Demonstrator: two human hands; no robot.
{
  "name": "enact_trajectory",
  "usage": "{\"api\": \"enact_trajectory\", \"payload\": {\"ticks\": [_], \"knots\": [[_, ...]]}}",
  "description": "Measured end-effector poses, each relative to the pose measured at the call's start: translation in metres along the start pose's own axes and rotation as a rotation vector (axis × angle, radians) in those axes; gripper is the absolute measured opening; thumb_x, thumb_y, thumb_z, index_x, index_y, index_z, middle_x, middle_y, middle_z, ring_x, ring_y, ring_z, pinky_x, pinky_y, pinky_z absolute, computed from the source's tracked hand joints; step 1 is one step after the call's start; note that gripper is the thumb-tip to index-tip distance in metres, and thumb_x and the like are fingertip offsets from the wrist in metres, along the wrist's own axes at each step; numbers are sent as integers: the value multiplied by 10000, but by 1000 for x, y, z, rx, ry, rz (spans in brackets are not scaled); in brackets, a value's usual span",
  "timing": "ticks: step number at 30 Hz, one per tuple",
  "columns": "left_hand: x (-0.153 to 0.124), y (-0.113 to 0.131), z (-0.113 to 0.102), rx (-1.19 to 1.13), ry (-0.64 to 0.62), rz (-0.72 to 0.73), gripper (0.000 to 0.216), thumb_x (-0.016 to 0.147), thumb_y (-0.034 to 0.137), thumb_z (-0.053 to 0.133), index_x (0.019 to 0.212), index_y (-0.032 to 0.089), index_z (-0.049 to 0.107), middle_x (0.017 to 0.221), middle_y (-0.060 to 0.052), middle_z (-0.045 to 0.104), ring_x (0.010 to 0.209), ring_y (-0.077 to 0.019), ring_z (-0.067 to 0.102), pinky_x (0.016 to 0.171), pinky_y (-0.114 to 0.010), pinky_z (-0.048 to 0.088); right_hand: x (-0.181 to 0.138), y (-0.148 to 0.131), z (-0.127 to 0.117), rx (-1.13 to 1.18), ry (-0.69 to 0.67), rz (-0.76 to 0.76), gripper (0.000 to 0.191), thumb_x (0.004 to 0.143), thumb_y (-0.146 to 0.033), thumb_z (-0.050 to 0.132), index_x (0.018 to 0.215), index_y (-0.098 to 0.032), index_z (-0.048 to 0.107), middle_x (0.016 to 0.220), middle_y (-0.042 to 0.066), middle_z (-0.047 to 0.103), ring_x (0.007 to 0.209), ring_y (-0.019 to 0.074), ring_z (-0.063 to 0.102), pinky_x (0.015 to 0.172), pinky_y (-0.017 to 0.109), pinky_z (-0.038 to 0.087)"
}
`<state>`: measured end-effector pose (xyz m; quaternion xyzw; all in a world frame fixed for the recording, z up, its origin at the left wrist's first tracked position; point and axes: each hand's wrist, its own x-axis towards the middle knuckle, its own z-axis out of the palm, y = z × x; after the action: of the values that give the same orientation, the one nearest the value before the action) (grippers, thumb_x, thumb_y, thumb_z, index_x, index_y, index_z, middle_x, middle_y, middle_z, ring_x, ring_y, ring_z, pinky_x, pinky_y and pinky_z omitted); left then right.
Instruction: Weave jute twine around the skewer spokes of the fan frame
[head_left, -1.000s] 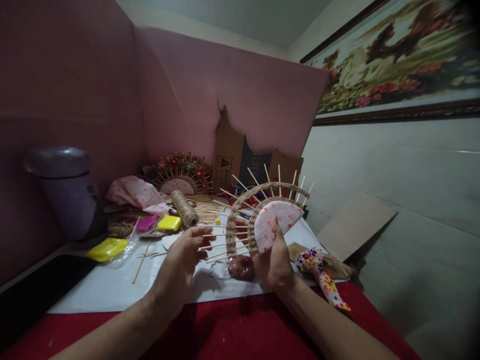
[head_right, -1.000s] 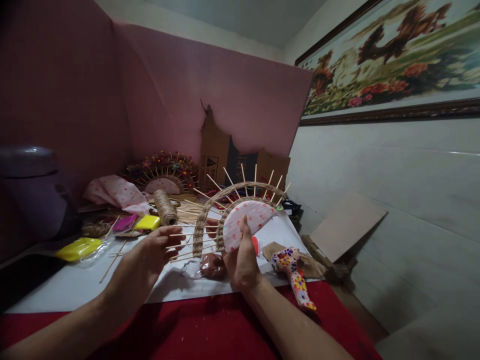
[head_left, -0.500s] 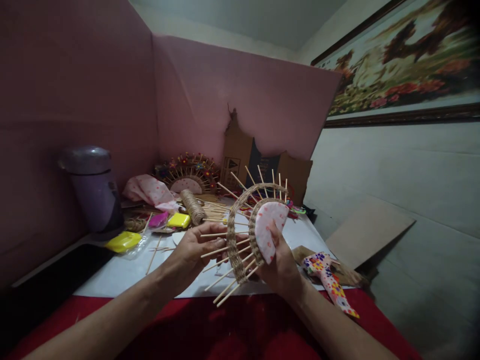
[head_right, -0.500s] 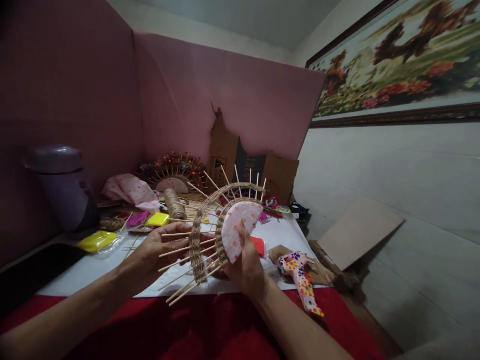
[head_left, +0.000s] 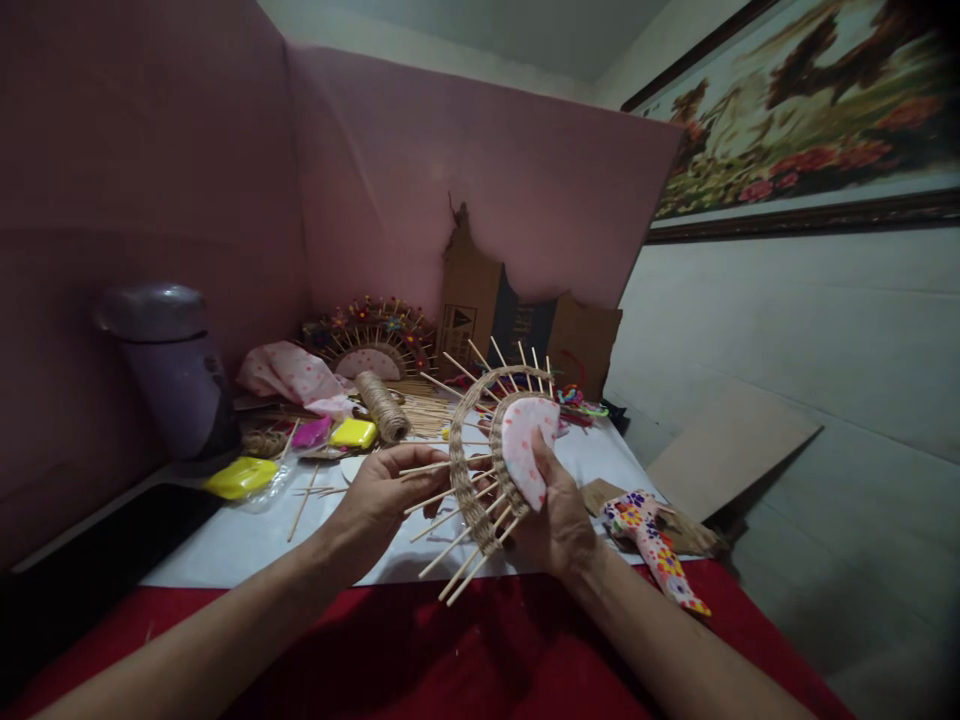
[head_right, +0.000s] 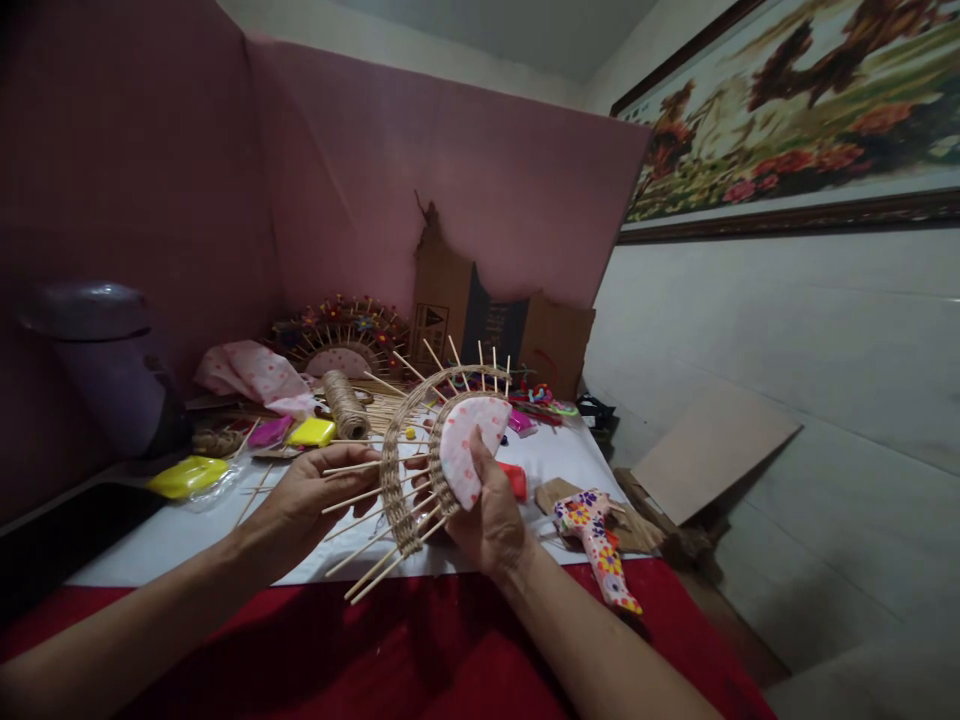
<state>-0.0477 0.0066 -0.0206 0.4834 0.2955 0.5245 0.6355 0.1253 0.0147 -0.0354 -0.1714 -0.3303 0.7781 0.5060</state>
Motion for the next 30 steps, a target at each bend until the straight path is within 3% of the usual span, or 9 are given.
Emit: {"api": "enact_trajectory", "payload": {"ticks": [6,13,20,26,30], "knots": [[1,-3,-2,10,61,-40,134,629,220,711,732,148,664,703,-46,665,551,-101,517,551,-246,360,-3,0,-3,1,-95,-13,482,801,-544,407,1002,-151,601,818,81,672,836,237,610,744,397,472],[1,-4,-2,82,17,30,121,668,227,676,743,132,674,707,-51,654,550,-88,456,494,-218,316,-2,0,-3,14,7,31,287,770,-314,488,919,-115,632,748,83,683,784,240,626,756,405,466],[1,0,-3,273,91,57,135,647,258,679,712,143,704,541,-5,569,485,-82,406,458,-216,286,-2,-3,-8,-19,0,90,332,747,-355,470,832,-94,656,738,100,685,731,236,630,730,393,477],[3,7,-4,343,111,91,108,619,238,695,680,149,688,671,-28,618,621,-127,509,575,-239,381,-2,-6,-13,-22,1,100,348,758,-366,458,809,-95,670,736,104,685,689,221,628,675,361,491],[6,7,-11,417,130,123,132,656,283,670,653,152,654,609,-3,575,578,-109,483,559,-232,362,-2,-6,-14,-16,-10,89,343,756,-343,457,805,-83,676,691,101,681,648,212,624,621,335,490]]}}
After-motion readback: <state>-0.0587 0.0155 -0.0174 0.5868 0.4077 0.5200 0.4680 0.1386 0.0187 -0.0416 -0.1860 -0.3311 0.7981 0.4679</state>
